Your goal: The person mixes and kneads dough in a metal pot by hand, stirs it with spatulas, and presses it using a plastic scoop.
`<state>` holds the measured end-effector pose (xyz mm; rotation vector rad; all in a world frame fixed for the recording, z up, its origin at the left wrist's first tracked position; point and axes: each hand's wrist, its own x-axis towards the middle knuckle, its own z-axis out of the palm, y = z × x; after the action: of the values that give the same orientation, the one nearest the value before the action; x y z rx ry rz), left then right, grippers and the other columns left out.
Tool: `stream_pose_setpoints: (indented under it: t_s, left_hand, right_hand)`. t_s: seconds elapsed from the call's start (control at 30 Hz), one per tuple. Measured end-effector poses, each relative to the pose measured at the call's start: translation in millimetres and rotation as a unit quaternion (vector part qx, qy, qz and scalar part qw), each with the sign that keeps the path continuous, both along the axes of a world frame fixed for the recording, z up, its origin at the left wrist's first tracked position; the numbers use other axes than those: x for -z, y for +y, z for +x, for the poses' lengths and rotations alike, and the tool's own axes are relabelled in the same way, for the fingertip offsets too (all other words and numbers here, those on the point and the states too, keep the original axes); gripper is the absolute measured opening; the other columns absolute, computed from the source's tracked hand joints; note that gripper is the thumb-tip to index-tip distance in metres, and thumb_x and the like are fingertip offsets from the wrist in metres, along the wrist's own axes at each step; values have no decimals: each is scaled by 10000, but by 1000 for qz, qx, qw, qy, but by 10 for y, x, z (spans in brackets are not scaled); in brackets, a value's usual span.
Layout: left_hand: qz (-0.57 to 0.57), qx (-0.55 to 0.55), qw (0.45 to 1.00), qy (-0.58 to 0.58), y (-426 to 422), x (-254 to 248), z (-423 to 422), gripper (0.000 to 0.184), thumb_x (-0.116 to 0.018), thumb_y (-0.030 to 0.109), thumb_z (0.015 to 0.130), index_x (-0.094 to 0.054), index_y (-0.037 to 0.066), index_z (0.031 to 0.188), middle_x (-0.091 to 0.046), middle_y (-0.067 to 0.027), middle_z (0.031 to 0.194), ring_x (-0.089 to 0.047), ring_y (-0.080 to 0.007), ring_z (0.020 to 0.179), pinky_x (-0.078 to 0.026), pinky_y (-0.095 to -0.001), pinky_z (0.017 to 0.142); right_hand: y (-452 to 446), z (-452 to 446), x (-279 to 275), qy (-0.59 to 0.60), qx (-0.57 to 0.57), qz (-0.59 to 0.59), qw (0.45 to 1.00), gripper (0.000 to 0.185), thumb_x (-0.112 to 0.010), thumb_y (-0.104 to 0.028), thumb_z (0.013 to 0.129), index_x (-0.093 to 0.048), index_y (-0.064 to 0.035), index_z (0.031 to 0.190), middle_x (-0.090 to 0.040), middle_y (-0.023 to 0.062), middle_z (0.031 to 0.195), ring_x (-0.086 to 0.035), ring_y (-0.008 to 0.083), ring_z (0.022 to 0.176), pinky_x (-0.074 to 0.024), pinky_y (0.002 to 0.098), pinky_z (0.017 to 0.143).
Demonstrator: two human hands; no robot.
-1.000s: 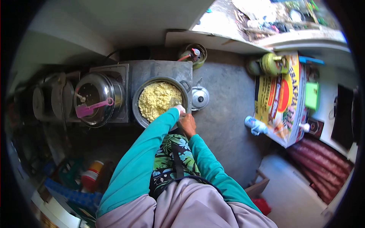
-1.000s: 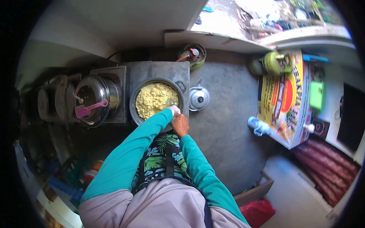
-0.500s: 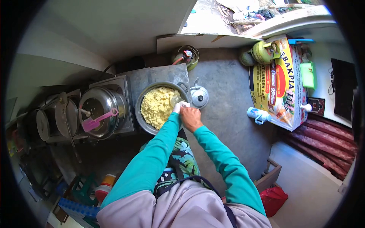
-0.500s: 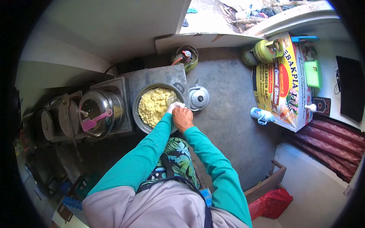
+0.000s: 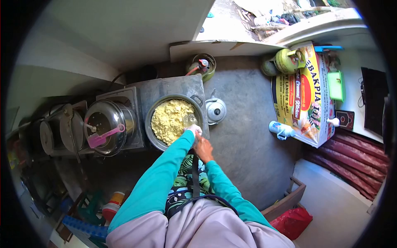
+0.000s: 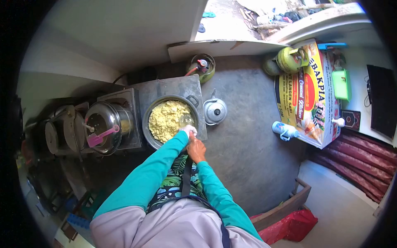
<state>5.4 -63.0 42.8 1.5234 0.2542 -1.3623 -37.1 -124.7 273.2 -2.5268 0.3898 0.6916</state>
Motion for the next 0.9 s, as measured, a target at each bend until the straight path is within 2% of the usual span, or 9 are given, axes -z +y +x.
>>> stream_pose_setpoints:
  t_s: [0.1, 0.23, 0.43, 0.5, 0.57, 0.67, 0.77, 0.83, 0.9]
  left_hand:
    - [-213, -328, 904, 174, -22, -964, 41, 180, -566, 265, 633, -600, 88, 618, -598, -65, 633, -544, -156, 533, -424, -266, 539]
    - [-248, -440, 842, 190, -99, -1039, 386, 165, -493, 192, 687, -579, 69, 618, -579, -75, 608, -535, -173, 542, -436, -274, 570]
    - [-278, -301, 870, 274, 37, -320, 579, 232, -575, 229, 637, -634, 10, 687, -628, -109, 730, -584, -171, 681, -459, -273, 651]
    - [-141, -88, 986, 17, 45, -383, 574, 144, -641, 156, 574, -640, 55, 677, -618, -56, 672, -563, -142, 614, -452, -290, 580]
    - [7, 158, 975, -156, 60, -559, 587, 146, -664, 137, 537, -644, 75, 667, -616, -31, 650, -555, -122, 578, -440, -277, 503]
    - [115, 202, 971, -61, 92, -731, 484, 179, -659, 168, 536, -628, 42, 659, -606, -54, 635, -555, -153, 560, -442, -283, 521]
    - [63, 27, 997, 46, 36, -200, 286, 97, -596, 222, 605, -622, 130, 589, -596, -10, 632, -554, -170, 604, -434, -337, 621]
    - [-279, -284, 917, -2, 2, -732, 236, 195, -517, 232, 669, -605, 65, 621, -587, -57, 626, -552, -177, 593, -440, -296, 618]
    - [-215, -382, 897, -51, -49, -1234, 312, 266, -453, 253, 710, -584, 24, 674, -582, -91, 623, -557, -188, 593, -442, -275, 606]
  right_hand:
    - [-202, 335, -475, -76, -196, -45, 977, 228, -424, -134, 794, -549, -116, 984, -592, 164, 681, -593, 313, 623, -444, 408, 490]
    - [-159, 792, -570, -71, -286, -70, 953, 193, -409, -148, 807, -558, -76, 907, -597, 163, 701, -597, 306, 634, -444, 421, 514]
    - [-113, 997, -40, 29, -267, -69, 961, 227, -397, -153, 811, -551, -52, 943, -600, 180, 795, -591, 332, 701, -450, 438, 583]
    - [-169, 846, -69, 8, -135, 6, 991, 301, -413, -146, 787, -539, -78, 1051, -596, 185, 844, -578, 350, 774, -447, 450, 627]
    - [-146, 568, 65, 28, -93, 20, 995, 406, -475, -151, 740, -500, -123, 1145, -591, 188, 875, -561, 364, 826, -442, 458, 665]
    - [46, 174, 171, -7, 10, 31, 999, 567, -555, -163, 693, -396, -170, 1237, -601, 192, 821, -582, 369, 753, -451, 472, 646]
    - [-56, 206, 52, 12, -76, -6, 997, 499, -517, -168, 729, -418, -170, 1218, -596, 208, 803, -586, 359, 749, -450, 475, 633]
    - [-187, 457, -373, -54, -199, -54, 977, 223, -411, -161, 810, -519, -100, 996, -596, 170, 730, -594, 313, 655, -440, 437, 524]
    - [-223, 699, -682, -83, -286, -57, 953, 157, -421, -145, 797, -534, -90, 890, -590, 139, 685, -591, 294, 604, -434, 409, 487]
